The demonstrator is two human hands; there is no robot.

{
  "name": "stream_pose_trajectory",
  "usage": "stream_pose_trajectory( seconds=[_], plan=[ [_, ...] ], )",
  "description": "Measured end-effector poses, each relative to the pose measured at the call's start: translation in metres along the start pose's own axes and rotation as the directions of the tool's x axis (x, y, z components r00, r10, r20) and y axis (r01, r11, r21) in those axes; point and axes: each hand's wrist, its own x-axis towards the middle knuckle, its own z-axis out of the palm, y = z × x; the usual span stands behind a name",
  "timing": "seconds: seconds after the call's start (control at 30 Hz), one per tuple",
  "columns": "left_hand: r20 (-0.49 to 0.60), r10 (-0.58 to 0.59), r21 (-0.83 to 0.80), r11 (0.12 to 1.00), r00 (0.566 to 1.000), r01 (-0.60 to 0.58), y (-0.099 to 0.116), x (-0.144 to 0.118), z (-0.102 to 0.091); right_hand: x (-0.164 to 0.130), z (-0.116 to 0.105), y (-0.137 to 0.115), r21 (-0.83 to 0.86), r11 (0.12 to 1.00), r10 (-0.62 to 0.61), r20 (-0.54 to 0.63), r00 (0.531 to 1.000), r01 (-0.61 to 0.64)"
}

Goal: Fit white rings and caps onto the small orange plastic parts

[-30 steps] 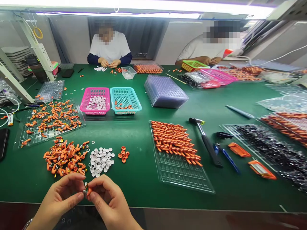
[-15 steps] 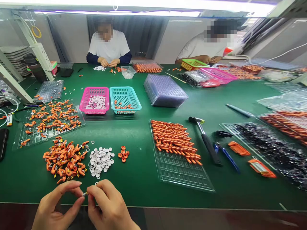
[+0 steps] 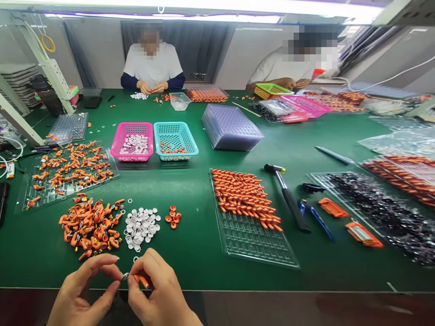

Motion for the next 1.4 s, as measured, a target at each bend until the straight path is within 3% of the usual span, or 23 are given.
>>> stream_pose_trajectory(
  seconds=[0.47, 0.6, 0.7, 0.87, 0.93, 1.0, 1.07, 1.13, 1.2, 1.3, 1.4],
  plan=[
    [-0.054, 0.035, 0.085, 0.996, 0.998, -0.030, 0.013, 0.004, 0.010, -0.003, 0.004, -0.002, 0.137, 0.977, 0.154, 0.090, 0.984, -0.166],
    [0.010, -0.057, 0.011, 0.998, 0.998, 0.057, 0.015, 0.006, 0.008, -0.001, -0.001, -0.004, 0.237, 0.936, 0.223, 0.167, 0.960, -0.258],
    [0.118, -0.149, -0.103, 0.981, 0.982, 0.161, 0.014, 0.009, 0.004, 0.003, -0.005, -0.004, 0.337, 0.878, 0.264, 0.254, 0.931, -0.341],
    [0.259, -0.322, -0.268, 0.882, 0.911, 0.388, 0.011, 0.015, 0.001, 0.006, -0.006, -0.002, 0.516, 0.711, 0.284, 0.412, 0.866, -0.478],
    [0.279, -0.330, -0.249, 0.882, 0.902, 0.400, 0.011, 0.016, -0.001, 0.006, -0.007, 0.001, 0.579, 0.639, 0.259, 0.457, 0.851, -0.506],
    [0.276, -0.295, -0.091, 0.939, 0.915, 0.330, 0.009, 0.017, -0.006, 0.003, -0.011, 0.005, 0.625, 0.588, 0.223, 0.484, 0.846, -0.513],
    [0.290, -0.208, 0.171, 0.972, 0.934, 0.163, 0.006, 0.019, -0.011, 0.001, -0.018, 0.010, 0.660, 0.577, 0.195, 0.460, 0.866, -0.480],
    [0.317, -0.099, 0.385, 0.922, 0.943, -0.032, -0.001, 0.022, -0.015, -0.002, -0.026, 0.014, 0.690, 0.582, 0.190, 0.399, 0.897, -0.430],
    [0.296, 0.007, 0.494, 0.855, 0.955, -0.160, -0.009, 0.027, -0.015, -0.004, -0.031, 0.017, 0.704, 0.577, 0.212, 0.361, 0.908, -0.414],
    [0.215, 0.121, 0.590, 0.775, 0.969, -0.227, -0.020, 0.037, -0.007, -0.006, -0.033, 0.019, 0.676, 0.569, 0.294, 0.364, 0.884, -0.467],
    [0.199, 0.163, 0.647, 0.719, 0.966, -0.255, -0.027, 0.048, 0.004, -0.008, -0.030, 0.019, 0.599, 0.616, 0.371, 0.352, 0.860, -0.511]
  ],
)
